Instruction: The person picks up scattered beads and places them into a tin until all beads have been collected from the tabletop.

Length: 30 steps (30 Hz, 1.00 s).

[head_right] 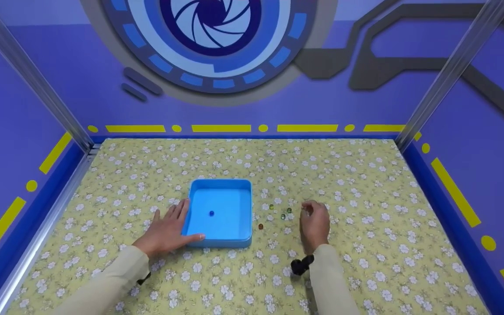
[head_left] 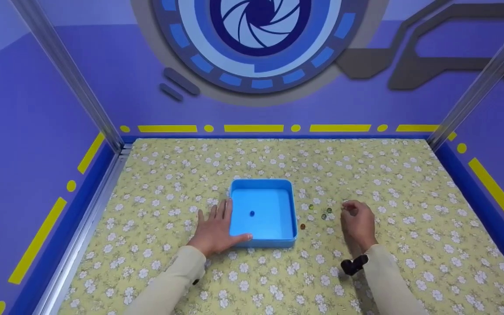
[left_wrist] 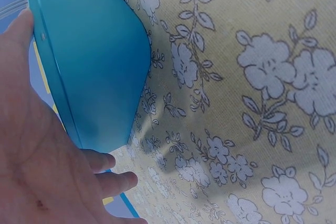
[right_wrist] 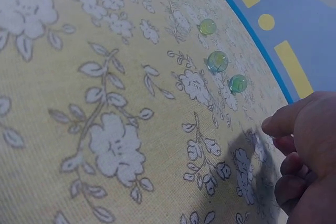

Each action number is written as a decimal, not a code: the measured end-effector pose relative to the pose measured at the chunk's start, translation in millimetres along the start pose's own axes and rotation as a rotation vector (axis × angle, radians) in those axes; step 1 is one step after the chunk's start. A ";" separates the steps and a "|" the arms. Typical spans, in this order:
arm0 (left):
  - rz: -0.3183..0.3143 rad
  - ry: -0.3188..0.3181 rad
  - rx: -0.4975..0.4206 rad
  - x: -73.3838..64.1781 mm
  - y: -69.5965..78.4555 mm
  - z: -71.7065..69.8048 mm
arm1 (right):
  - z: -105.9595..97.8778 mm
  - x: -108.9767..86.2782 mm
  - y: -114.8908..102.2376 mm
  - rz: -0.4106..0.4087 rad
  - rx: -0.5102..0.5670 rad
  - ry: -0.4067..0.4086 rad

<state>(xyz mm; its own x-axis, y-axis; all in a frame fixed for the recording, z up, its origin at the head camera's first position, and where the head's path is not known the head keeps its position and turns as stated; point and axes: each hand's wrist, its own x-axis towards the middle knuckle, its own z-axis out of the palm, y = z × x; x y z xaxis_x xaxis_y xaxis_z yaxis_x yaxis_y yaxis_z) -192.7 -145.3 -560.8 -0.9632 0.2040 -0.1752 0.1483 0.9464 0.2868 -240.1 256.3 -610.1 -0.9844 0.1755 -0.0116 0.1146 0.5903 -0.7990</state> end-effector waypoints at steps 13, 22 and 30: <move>0.000 0.000 0.006 0.5 0.0 -1.3 | 0.1 -2.8 -4.5 0.007 0.034 0.009; -0.016 -0.037 -0.010 0.4 -0.2 -2.0 | 1.3 -3.8 -9.0 0.009 0.035 0.005; -0.019 -0.032 -0.020 0.9 0.5 -2.1 | 0.4 -4.1 -12.6 -0.014 0.030 0.019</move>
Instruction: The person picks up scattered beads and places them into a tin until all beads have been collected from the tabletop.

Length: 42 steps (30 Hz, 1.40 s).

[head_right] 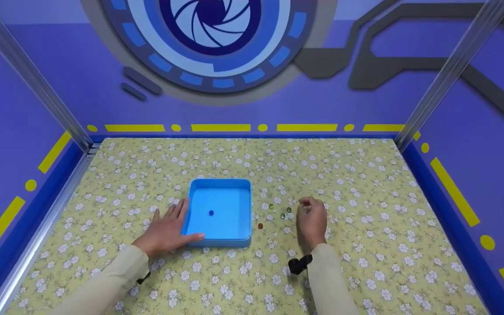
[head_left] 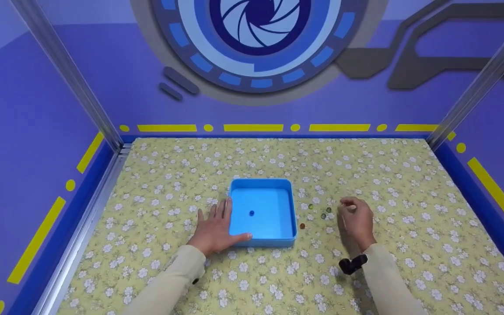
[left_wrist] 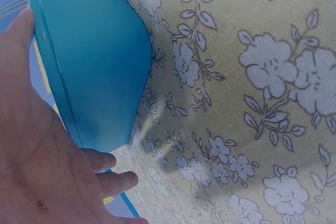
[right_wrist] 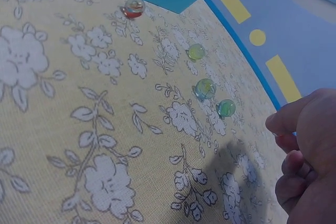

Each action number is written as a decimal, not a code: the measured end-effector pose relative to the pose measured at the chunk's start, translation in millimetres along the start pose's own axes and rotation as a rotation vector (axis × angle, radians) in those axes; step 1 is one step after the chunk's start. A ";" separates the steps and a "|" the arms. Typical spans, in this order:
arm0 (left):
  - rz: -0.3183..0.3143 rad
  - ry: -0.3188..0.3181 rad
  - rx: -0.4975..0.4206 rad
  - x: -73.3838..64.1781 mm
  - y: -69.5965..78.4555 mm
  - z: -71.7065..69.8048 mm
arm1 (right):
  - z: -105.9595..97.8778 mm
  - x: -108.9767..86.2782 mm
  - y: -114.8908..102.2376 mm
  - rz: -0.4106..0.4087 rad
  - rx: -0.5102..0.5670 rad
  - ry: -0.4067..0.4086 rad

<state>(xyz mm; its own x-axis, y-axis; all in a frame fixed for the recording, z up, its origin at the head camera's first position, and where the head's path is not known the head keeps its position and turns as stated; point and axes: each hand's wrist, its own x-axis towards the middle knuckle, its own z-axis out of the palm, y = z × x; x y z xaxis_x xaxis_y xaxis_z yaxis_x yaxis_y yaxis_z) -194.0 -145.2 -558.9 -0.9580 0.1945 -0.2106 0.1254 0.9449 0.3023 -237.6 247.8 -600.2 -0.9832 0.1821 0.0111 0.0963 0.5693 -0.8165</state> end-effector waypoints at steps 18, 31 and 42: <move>0.017 0.014 0.004 -1.6 0.1 -1.1 | 1.8 -2.1 -4.0 -0.017 0.018 -0.004; 0.010 0.011 0.017 -1.1 -0.2 -0.1 | 4.2 -3.0 -3.7 -0.013 0.023 0.002; 0.000 0.011 0.027 -0.7 0.5 -0.3 | 5.5 -5.0 -7.7 -0.003 0.030 0.000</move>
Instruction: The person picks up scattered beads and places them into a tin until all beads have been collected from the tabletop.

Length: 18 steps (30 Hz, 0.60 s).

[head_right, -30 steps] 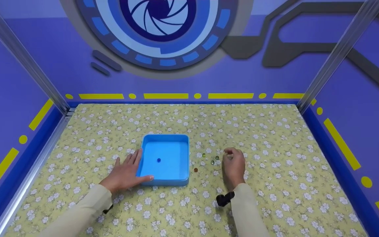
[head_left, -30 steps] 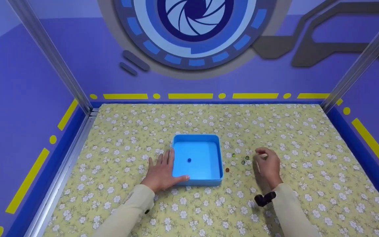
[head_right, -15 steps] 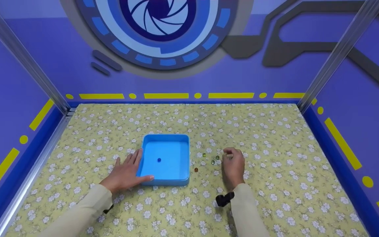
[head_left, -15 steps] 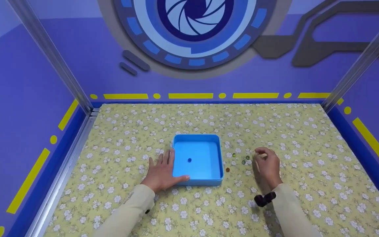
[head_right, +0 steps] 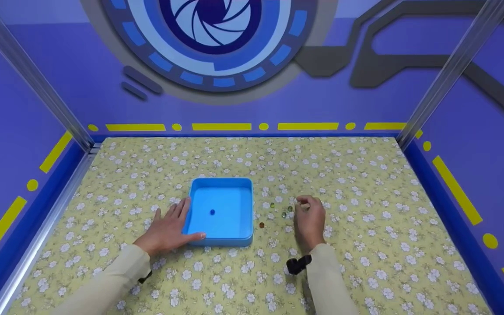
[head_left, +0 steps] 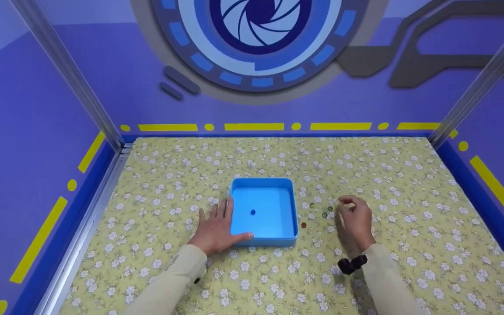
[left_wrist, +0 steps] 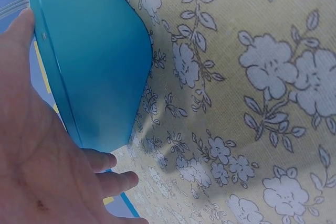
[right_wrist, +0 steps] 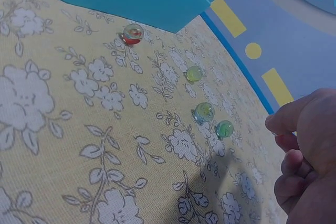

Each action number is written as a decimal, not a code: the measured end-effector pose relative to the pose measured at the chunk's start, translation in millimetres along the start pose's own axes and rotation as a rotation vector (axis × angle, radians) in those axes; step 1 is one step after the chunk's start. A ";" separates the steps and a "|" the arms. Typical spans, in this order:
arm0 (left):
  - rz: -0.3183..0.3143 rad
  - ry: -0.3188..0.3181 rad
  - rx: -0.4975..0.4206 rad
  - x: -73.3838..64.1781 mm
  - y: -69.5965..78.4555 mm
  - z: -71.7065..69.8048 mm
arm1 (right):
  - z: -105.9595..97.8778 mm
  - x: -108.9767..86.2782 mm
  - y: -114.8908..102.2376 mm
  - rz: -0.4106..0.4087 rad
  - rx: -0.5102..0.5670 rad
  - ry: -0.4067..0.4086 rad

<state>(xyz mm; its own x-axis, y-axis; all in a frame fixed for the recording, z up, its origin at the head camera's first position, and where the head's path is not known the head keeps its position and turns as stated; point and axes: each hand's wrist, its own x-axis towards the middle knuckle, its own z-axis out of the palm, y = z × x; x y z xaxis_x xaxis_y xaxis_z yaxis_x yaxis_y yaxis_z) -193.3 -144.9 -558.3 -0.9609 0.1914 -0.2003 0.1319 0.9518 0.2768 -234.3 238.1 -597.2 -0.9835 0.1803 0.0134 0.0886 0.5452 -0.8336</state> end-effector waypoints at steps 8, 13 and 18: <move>0.012 -0.013 -0.004 -0.5 -0.6 1.1 | -0.2 0.2 -4.0 0.003 0.011 0.009; 0.012 -0.008 0.002 0.5 -0.7 1.0 | 0.2 -0.1 -6.6 -0.007 0.008 0.005; 0.009 -0.013 -0.001 0.9 -0.8 0.8 | 0.4 -1.1 -10.4 -0.014 0.005 0.003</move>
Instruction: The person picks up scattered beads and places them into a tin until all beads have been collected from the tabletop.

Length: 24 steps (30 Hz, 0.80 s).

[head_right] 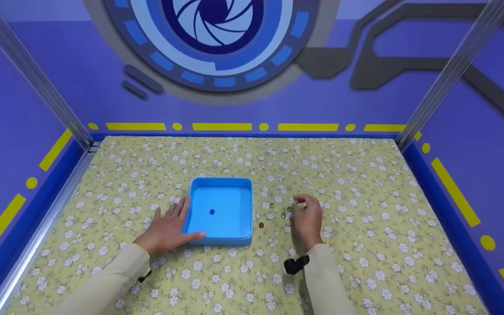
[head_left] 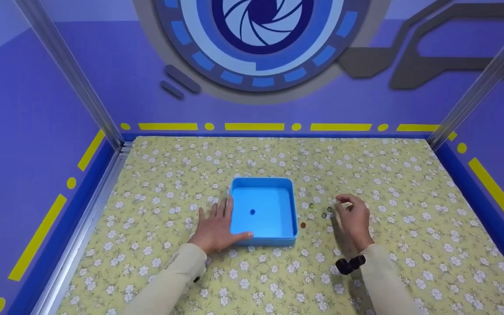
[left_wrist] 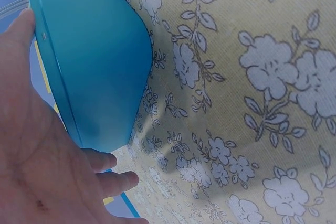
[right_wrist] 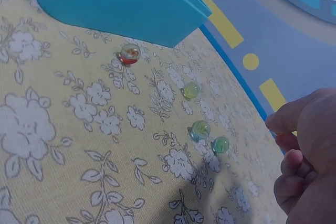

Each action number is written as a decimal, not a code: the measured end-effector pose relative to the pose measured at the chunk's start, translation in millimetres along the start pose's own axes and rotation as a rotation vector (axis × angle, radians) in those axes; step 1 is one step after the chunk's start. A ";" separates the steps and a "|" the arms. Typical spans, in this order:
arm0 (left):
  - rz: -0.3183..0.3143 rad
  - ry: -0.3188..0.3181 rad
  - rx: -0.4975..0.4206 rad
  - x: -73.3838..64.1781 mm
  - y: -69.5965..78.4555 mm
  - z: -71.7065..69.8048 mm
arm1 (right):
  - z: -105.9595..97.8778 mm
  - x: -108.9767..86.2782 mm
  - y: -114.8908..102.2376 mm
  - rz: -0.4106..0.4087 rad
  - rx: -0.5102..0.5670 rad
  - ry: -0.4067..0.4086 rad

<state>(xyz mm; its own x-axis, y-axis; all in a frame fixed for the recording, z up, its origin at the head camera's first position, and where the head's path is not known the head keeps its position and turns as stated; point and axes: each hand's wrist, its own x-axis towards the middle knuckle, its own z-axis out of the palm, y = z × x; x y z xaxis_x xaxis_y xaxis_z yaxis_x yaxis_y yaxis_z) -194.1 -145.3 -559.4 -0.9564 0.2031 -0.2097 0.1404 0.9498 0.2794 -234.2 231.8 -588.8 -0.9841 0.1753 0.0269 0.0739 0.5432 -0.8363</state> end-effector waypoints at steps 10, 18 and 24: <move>-0.005 0.008 0.015 0.4 1.3 0.2 | 3.5 -0.8 -11.2 -0.011 0.047 0.005; -0.007 0.002 -0.003 1.2 2.0 -0.5 | 7.8 -0.7 -22.5 -0.041 0.082 0.023; -0.012 0.008 -0.011 0.8 -1.1 0.6 | 11.5 -3.4 -31.3 -0.038 0.106 -0.002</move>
<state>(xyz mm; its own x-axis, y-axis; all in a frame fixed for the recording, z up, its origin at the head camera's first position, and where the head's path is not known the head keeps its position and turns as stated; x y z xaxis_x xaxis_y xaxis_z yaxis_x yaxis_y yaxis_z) -194.9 -146.0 -560.5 -0.9601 0.1898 -0.2055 0.1263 0.9496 0.2870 -235.0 204.8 -568.9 -0.9862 0.1544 0.0591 0.0188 0.4597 -0.8879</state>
